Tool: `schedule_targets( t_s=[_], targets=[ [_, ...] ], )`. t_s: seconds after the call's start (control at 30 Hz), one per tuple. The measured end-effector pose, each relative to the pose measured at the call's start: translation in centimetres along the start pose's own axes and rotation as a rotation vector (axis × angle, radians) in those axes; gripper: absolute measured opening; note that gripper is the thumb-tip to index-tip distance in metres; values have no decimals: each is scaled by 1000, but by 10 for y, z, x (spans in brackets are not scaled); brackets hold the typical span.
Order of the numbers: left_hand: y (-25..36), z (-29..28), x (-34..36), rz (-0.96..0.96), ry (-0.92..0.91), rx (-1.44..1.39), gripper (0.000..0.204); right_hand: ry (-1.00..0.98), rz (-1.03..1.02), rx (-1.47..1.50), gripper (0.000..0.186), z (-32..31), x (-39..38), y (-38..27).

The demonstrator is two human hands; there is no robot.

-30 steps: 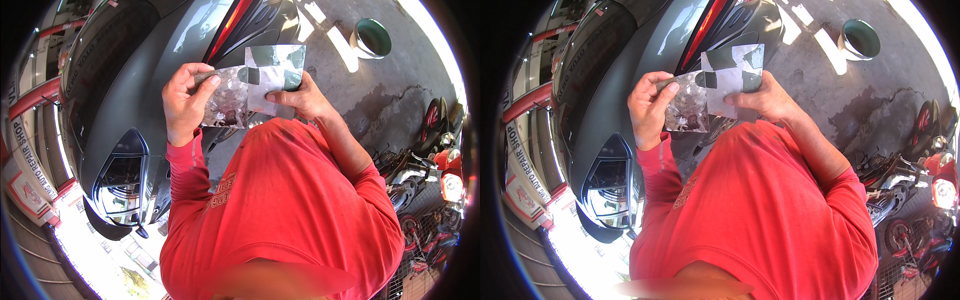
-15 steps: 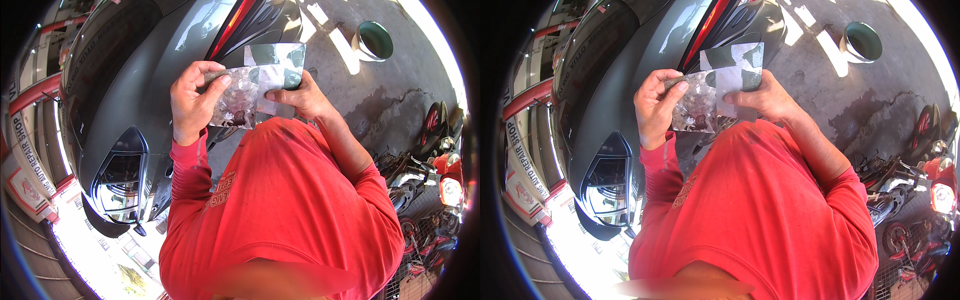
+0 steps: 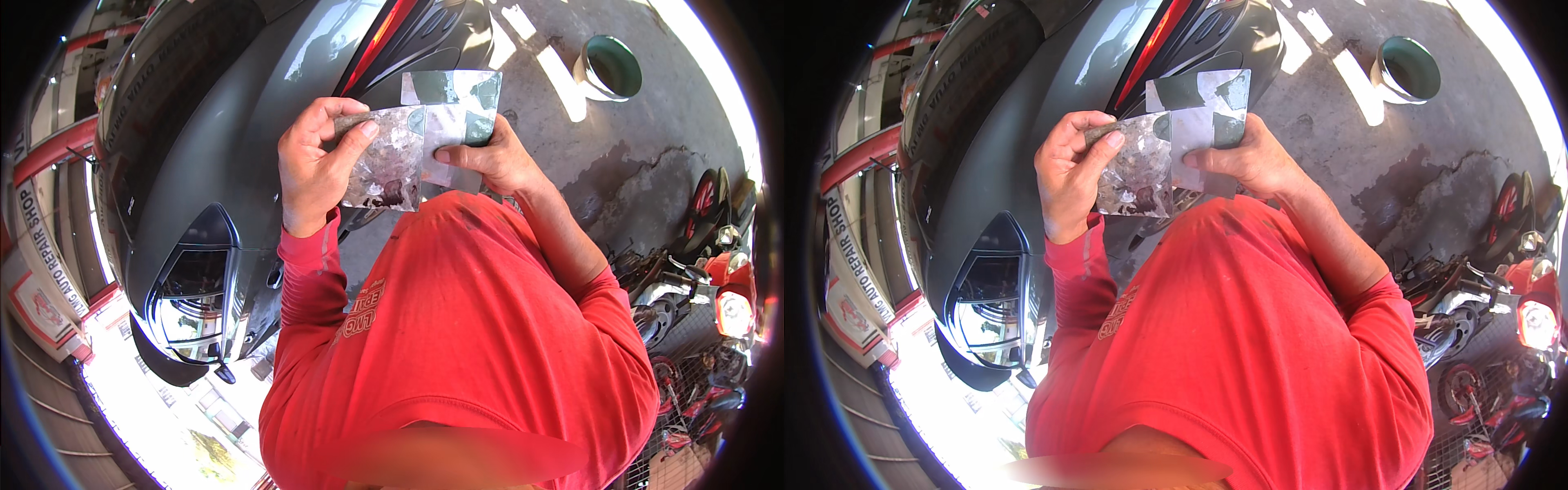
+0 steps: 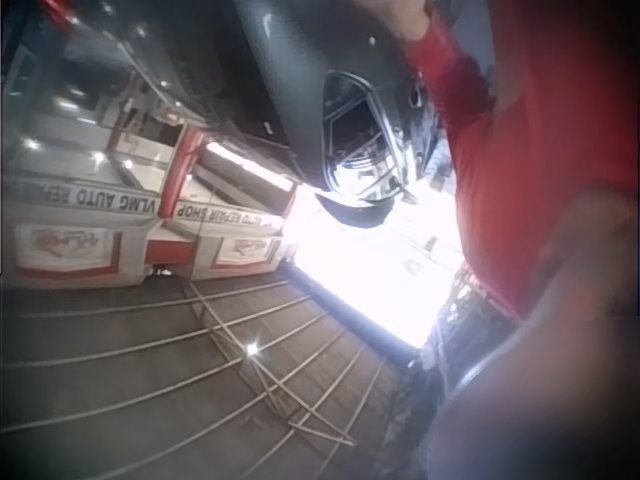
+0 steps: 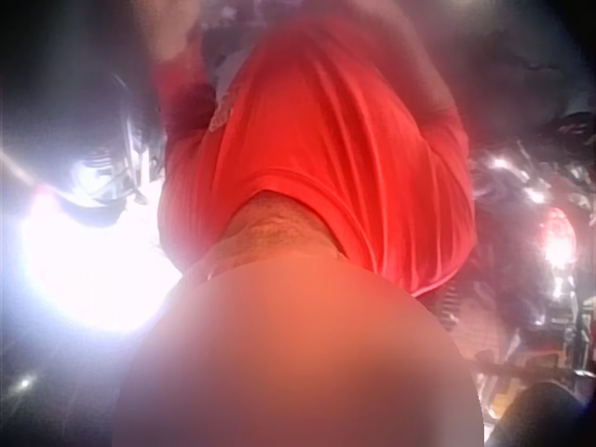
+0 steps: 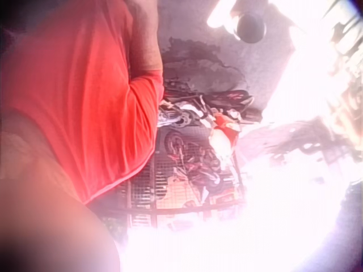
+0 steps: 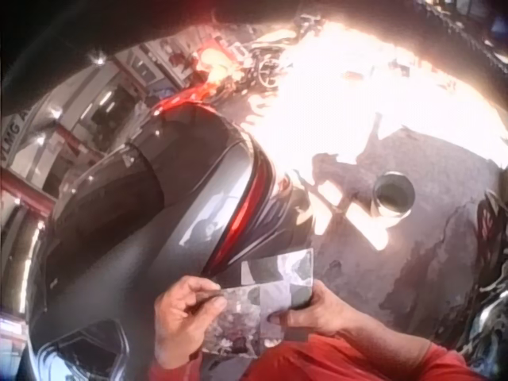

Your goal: The person prepares paint by mixing contents from small cans, then uses a brush to apply paint to the rear side panel of a dark-colored car. The person repeatedly dips the brush into the paint and applies it to the car surface.

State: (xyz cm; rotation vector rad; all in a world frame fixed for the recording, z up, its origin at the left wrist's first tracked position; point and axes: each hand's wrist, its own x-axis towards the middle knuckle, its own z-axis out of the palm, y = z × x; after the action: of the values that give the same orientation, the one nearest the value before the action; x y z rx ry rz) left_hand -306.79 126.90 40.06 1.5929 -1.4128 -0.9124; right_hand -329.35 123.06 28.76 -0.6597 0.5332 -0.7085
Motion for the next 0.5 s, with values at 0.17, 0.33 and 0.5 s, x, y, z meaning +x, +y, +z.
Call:
schedule_targets(
  t_s=[0.17, 0.33, 0.5],
  targets=[
    [-4, -2, -1, -10, 15, -21, 18, 19, 4, -30, 46, -5, -4, 0],
    [-19, -19, -1, -33, 181, -112, 17, 0, 36, 80, 52, -11, -5, 1],
    [-63, -19, 0, -44, 439, -387, 21, -32, 128, 252, 51, -6, 3, 8]
  ],
)
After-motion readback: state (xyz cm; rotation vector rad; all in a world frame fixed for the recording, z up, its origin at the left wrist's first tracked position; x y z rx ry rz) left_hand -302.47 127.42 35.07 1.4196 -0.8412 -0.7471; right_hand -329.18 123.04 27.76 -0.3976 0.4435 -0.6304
